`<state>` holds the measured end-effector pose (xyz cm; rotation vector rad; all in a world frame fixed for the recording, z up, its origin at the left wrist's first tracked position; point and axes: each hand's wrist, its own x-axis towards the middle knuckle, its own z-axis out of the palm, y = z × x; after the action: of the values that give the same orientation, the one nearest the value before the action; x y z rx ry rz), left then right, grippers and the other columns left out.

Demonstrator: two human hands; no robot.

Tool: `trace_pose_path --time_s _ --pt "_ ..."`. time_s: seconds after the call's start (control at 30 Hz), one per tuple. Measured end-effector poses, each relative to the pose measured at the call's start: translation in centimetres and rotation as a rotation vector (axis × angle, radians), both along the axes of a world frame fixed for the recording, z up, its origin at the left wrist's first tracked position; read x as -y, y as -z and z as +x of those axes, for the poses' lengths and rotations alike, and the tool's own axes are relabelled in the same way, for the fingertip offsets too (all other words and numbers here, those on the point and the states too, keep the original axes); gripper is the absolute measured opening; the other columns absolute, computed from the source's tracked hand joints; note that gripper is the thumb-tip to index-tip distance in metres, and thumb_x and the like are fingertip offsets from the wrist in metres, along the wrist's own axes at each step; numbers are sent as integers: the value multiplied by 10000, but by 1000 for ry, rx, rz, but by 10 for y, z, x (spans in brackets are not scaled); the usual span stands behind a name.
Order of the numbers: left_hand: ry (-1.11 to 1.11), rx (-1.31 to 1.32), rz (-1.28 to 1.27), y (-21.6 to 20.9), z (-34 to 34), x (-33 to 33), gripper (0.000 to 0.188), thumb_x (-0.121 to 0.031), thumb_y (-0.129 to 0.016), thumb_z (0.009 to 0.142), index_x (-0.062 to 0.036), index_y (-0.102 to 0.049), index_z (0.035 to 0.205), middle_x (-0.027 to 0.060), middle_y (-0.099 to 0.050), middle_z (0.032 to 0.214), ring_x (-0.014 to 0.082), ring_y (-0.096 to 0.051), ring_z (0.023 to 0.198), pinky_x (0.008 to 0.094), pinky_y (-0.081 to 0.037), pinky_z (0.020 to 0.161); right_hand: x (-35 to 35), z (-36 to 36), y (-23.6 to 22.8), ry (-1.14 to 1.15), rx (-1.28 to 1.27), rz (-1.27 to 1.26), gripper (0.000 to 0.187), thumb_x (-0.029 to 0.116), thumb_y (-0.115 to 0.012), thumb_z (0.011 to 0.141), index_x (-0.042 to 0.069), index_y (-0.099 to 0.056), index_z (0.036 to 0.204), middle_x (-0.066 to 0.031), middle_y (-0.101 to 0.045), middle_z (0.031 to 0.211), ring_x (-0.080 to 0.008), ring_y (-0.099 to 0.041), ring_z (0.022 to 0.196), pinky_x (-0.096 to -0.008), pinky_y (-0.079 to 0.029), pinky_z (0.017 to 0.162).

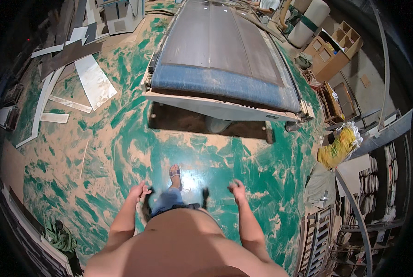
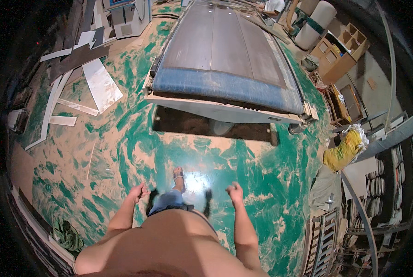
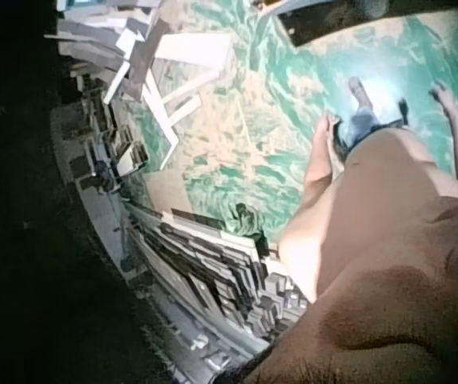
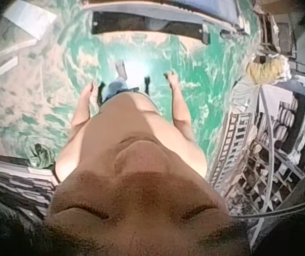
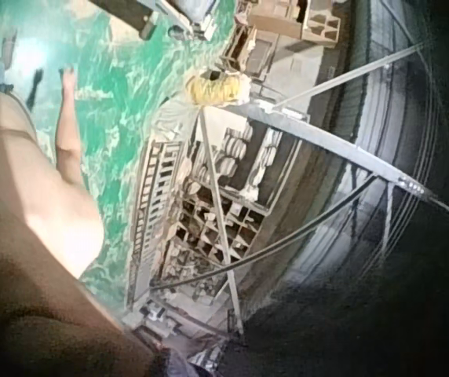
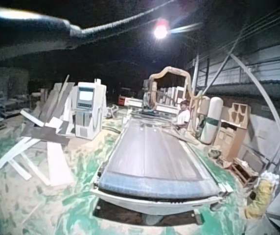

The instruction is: The person picks up a stack of wooden boards, places them on a platform, then moves multiple long wooden boards individually from a table onto a conveyor belt.

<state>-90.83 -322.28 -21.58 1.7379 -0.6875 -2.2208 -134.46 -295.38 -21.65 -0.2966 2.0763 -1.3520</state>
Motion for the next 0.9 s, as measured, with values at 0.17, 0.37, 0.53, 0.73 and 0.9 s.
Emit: trace_pose_path --time_s 0.17,0.37,0.53,0.73,0.9 --pt "3 -59 -108 -39 -133 86 412 -196 -534 860 -4 -417 1206 153 -505 1121 251 -528 1047 298 -523 707 164 -51 -98 81 538 -151 205 190 -514 855 11 -524 956 -97 -595 812 -209 -596 721 -288 -487 664" --pt "-36 -444 -160 -99 -294 229 467 -300 -503 877 -7 -376 1218 133 -470 1231 261 -509 1062 385 -433 904 323 -157 -107 31 740 -434 325 224 -499 873 5 -452 1109 -127 -558 1061 -234 -602 889 -328 -518 736" --pt "-292 -635 -74 -106 -419 320 521 -337 -530 855 -7 -350 1216 141 -468 1220 270 -472 1115 384 -410 919 454 -236 -117 263 870 -502 499 294 -550 841 -1 -372 1201 -157 -494 1138 -293 -453 1128 -418 -407 924" --pt "-550 -384 28 -74 -493 360 811 -455 -516 818 -74 -91 1392 119 -182 1430 233 -184 1317 424 -184 1042 529 -293 -80 547 1215 -275 741 455 -611 729 23 -272 1228 -191 -415 1230 -343 -313 1219 -503 -227 973" --pt "-634 -151 89 -63 -515 367 672 -449 -526 820 -98 -278 1337 86 -250 1401 217 -274 1239 419 -240 968 531 -287 -41 484 1169 -99 482 589 -471 780 191 -495 1051 -51 -508 992 -235 -422 914 -453 -308 864"
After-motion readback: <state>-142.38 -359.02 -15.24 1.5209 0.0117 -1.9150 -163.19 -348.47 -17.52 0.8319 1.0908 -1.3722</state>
